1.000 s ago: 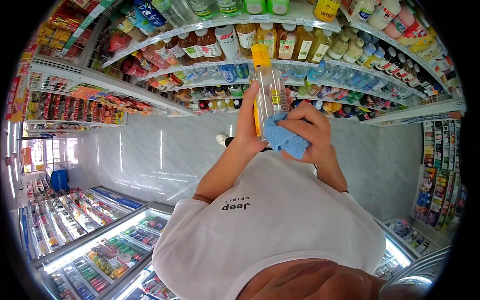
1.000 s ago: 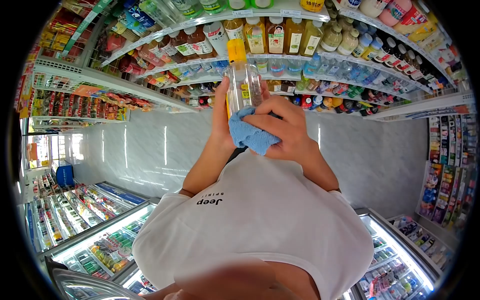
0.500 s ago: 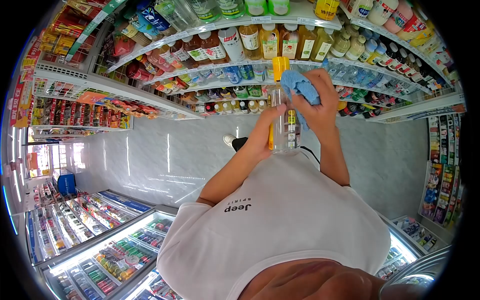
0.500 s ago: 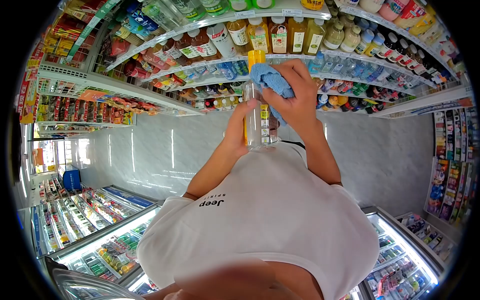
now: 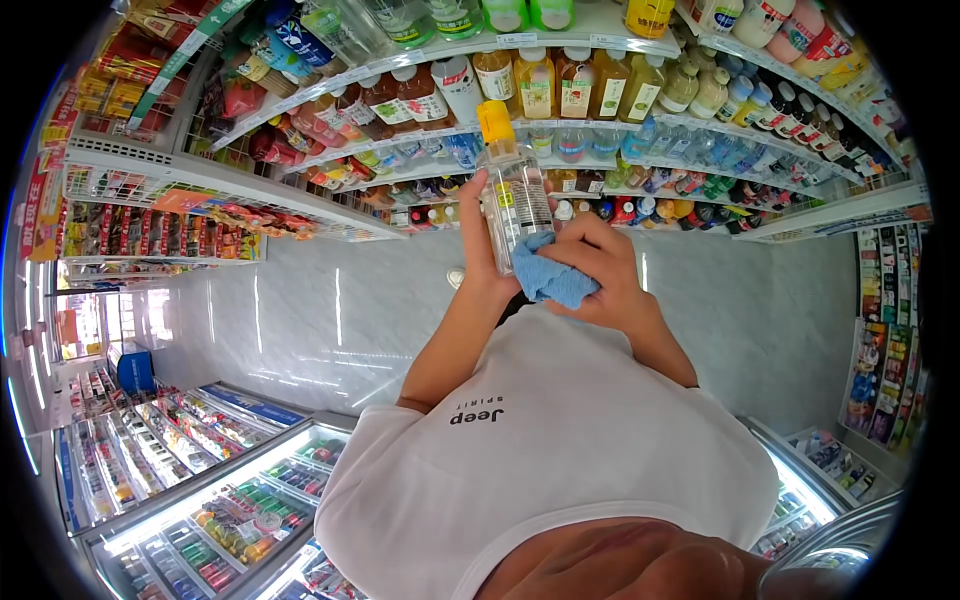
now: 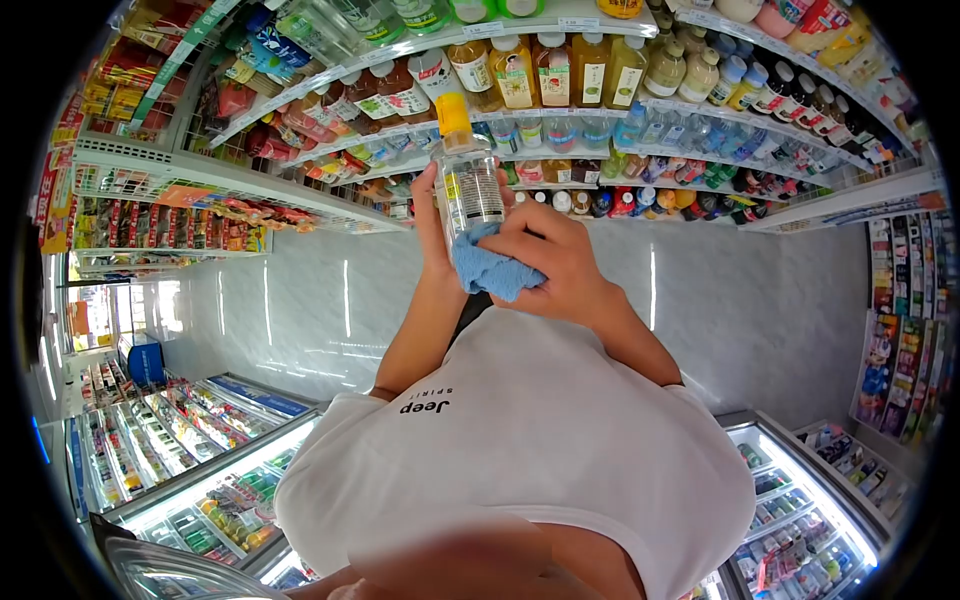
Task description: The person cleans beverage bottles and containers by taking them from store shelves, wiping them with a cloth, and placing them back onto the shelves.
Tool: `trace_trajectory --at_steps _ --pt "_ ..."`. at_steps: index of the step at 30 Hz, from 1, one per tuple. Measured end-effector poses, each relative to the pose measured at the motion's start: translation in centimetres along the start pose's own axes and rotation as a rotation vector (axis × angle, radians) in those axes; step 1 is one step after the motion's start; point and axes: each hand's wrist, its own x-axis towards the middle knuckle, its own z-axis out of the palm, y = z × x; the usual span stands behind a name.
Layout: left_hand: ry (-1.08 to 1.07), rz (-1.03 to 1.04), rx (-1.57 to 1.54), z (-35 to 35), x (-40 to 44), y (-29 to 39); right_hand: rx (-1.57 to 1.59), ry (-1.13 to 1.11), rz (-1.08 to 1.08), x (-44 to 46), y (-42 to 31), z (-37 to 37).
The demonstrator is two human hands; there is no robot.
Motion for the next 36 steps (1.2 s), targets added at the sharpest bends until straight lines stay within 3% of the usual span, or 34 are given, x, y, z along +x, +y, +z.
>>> trace_trajectory --at_steps 7,11,14,18,19,26,32,36 --pt "-0.154 -0.032 0.039 -0.2 0.0 -1.2 -0.094 0.055 -0.061 -0.2 0.1 -0.2" --pt "-0.15 -0.108 -0.03 0.3 -0.2 -2.3 -0.172 0.048 -0.057 -0.2 0.9 -1.1" --pt "-0.269 -0.209 -0.003 -1.0 -0.1 -2.3 -0.182 0.082 -0.035 -0.1 1.3 -1.5" --pt "-0.105 -0.307 0.037 -1.6 -0.4 -2.9 -0.246 0.146 0.016 0.5 1.2 -2.4" --pt "-0.034 -0.256 0.153 -1.4 -0.5 -3.2 -0.234 0.129 0.063 0.8 1.0 -2.8" --pt "-0.205 -0.162 0.308 -0.8 -1.6 -4.2 -0.184 0.272 0.187 1.4 2.9 -3.9" --pt "-0.218 -0.212 0.257 -1.5 -1.5 -3.7 -0.189 0.301 0.134 0.6 2.6 -3.1" --pt "-0.174 -0.119 0.241 -0.7 -1.4 -3.4 -0.168 0.275 0.105 0.4 1.6 -2.6"
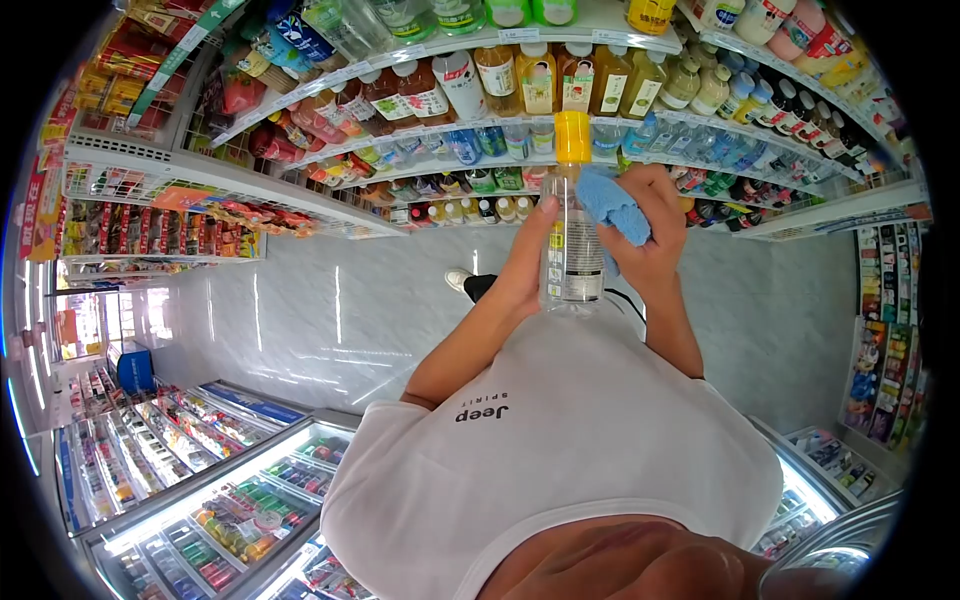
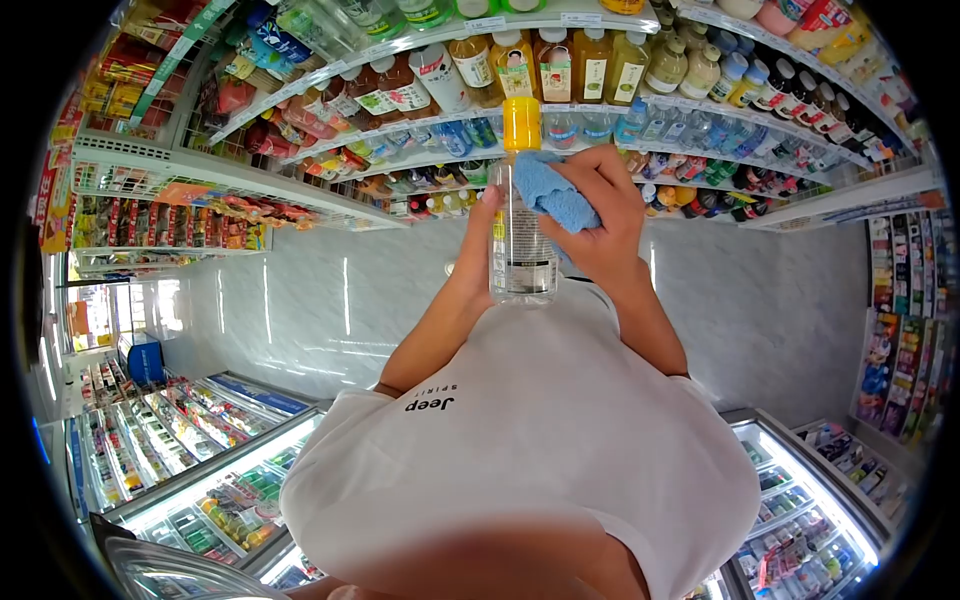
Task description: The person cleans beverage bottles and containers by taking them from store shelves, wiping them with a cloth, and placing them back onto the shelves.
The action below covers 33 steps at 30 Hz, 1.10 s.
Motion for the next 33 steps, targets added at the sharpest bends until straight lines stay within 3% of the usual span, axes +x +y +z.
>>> trace_trajectory --at_steps 5,8,20,33 --pt "0.077 0.09 0.082 0.3 0.7 0.6 0.005 -0.133 -0.025 -0.2 -1.0 -0.7" --pt "-0.004 0.021 -0.049 0.1 1.0 1.6 0.0 -0.216 -0.104 -1.3 -0.7 -0.4" --pt "0.071 0.093 -0.042 1.1 1.7 3.2 0.098 -0.315 -0.226 -2.0 -1.5 -0.2" --pt "-0.003 -0.028 -0.038 0.8 1.5 1.4 -0.032 -0.112 -0.216 -1.4 -0.5 -0.2"
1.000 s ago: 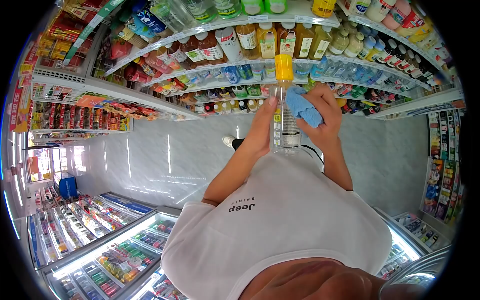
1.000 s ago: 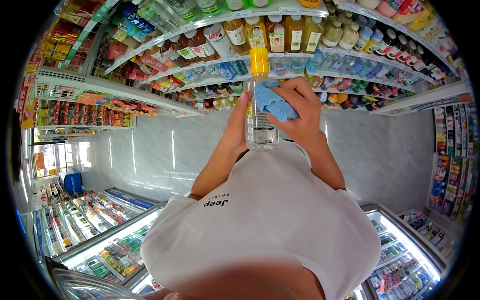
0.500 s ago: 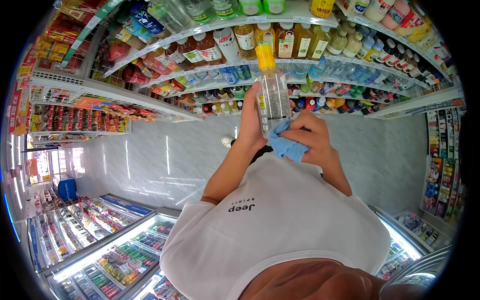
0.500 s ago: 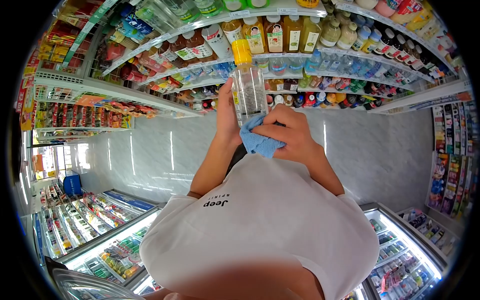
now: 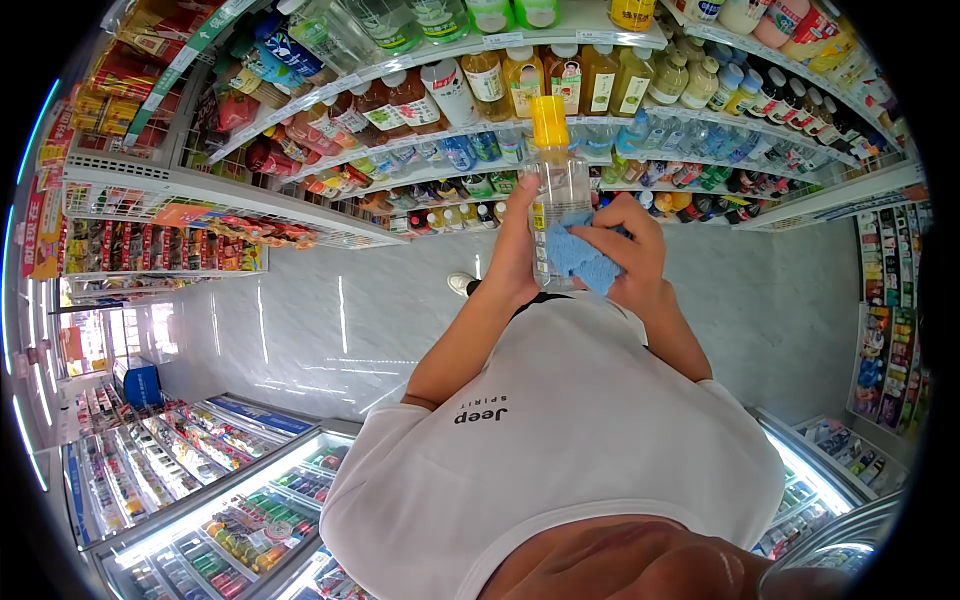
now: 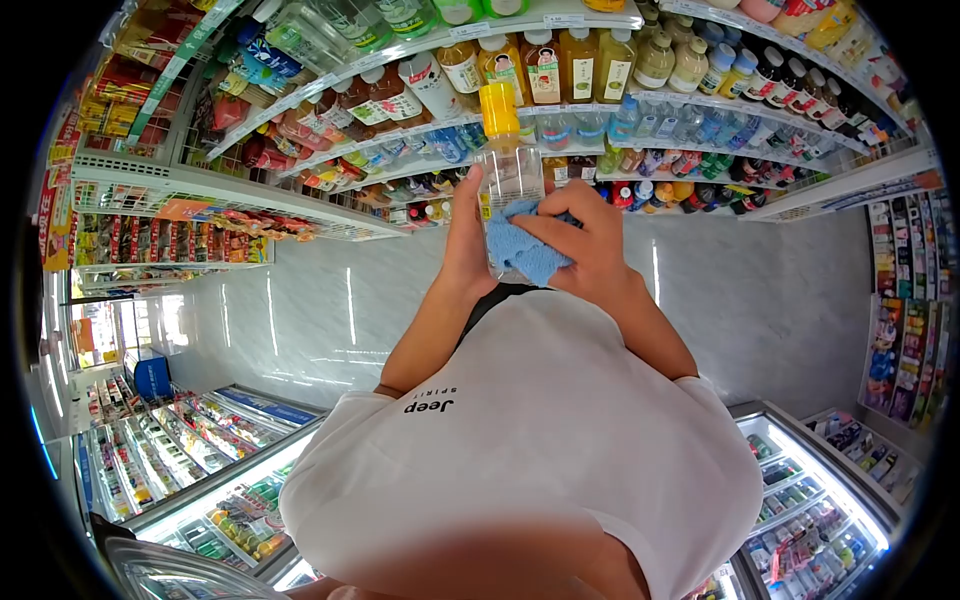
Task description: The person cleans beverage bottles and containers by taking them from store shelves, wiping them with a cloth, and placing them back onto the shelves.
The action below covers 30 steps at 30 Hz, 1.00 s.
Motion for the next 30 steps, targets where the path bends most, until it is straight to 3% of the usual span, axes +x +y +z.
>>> trace_trajectory --at_steps 5,10,13,19,23,30 --pt "0.105 -0.028 0.058 0.3 0.1 -1.1 -0.056 0.099 0.06 1.1 1.5 -0.5" --pt "0.064 -0.034 0.126 1.1 -0.4 -1.1 0.002 0.209 0.261 1.7 2.1 -0.3" --pt "0.159 -0.05 0.097 1.4 -0.5 -1.2 0.051 0.231 0.377 1.4 2.1 0.3" --pt "0.111 0.017 -0.116 0.6 -0.3 -1.1 0.197 0.086 0.369 -0.6 0.2 0.2" --pt "0.124 0.133 -0.06 1.5 -0.2 0.2 0.272 0.018 0.319 -3.0 -0.9 0.0" --pt "0.023 0.114 -0.094 -0.1 -0.2 -0.7 0.282 0.017 0.15 -2.8 -0.6 -0.3"
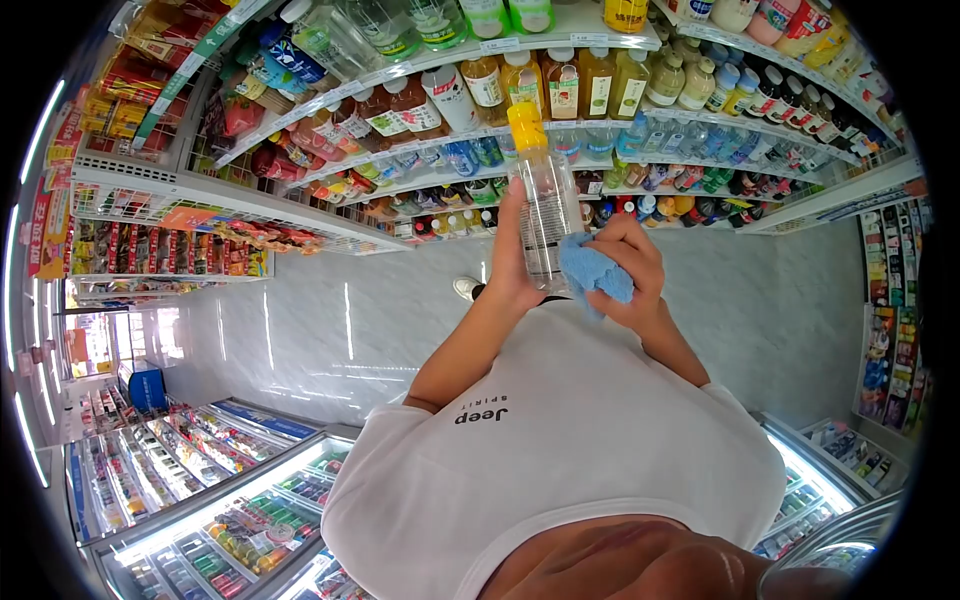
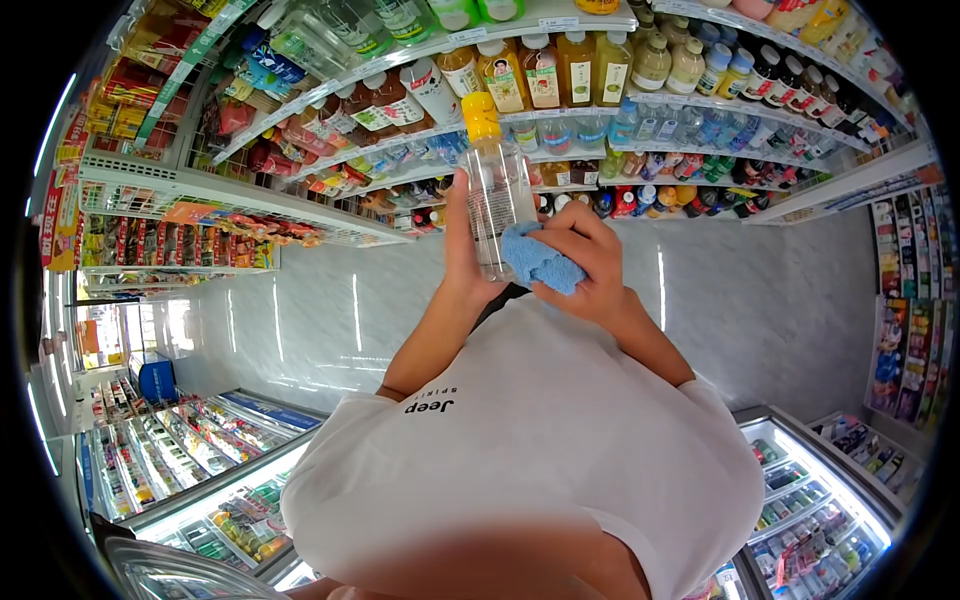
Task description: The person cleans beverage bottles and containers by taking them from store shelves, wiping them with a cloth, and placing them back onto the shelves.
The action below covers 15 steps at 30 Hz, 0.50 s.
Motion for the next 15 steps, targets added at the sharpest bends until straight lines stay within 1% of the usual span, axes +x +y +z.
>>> trace_trajectory --at_steps 2,4,7,8,11,12,14,15 --pt "0.013 -0.034 -0.008 0.1 -0.8 -0.2 -0.079 0.004 -0.002 0.4 0.2 0.0" --pt "-0.007 -0.034 -0.002 -0.3 -1.2 -0.5 -0.123 0.068 -0.025 0.8 0.7 0.3" --pt "-0.071 0.002 0.137 -0.4 -1.3 -0.8 -0.2 0.192 -0.037 1.9 1.1 0.3" --pt "-0.09 -0.035 0.162 -0.8 -1.4 -1.0 -0.226 0.237 -0.036 2.4 1.1 0.2" --pt "-0.206 -0.058 0.272 -1.5 -1.4 -1.1 -0.126 0.328 0.033 3.3 1.4 -0.3" --pt "-0.197 -0.047 0.305 -1.5 -1.5 -1.1 -0.096 0.328 0.1 3.4 1.3 -0.4" --pt "-0.185 -0.022 0.375 -1.1 -1.2 -1.1 -0.095 0.319 0.149 3.5 1.5 -0.3" --pt "-0.157 -0.016 0.35 -0.9 -1.2 -1.0 -0.095 0.312 0.178 3.5 1.6 -0.2"
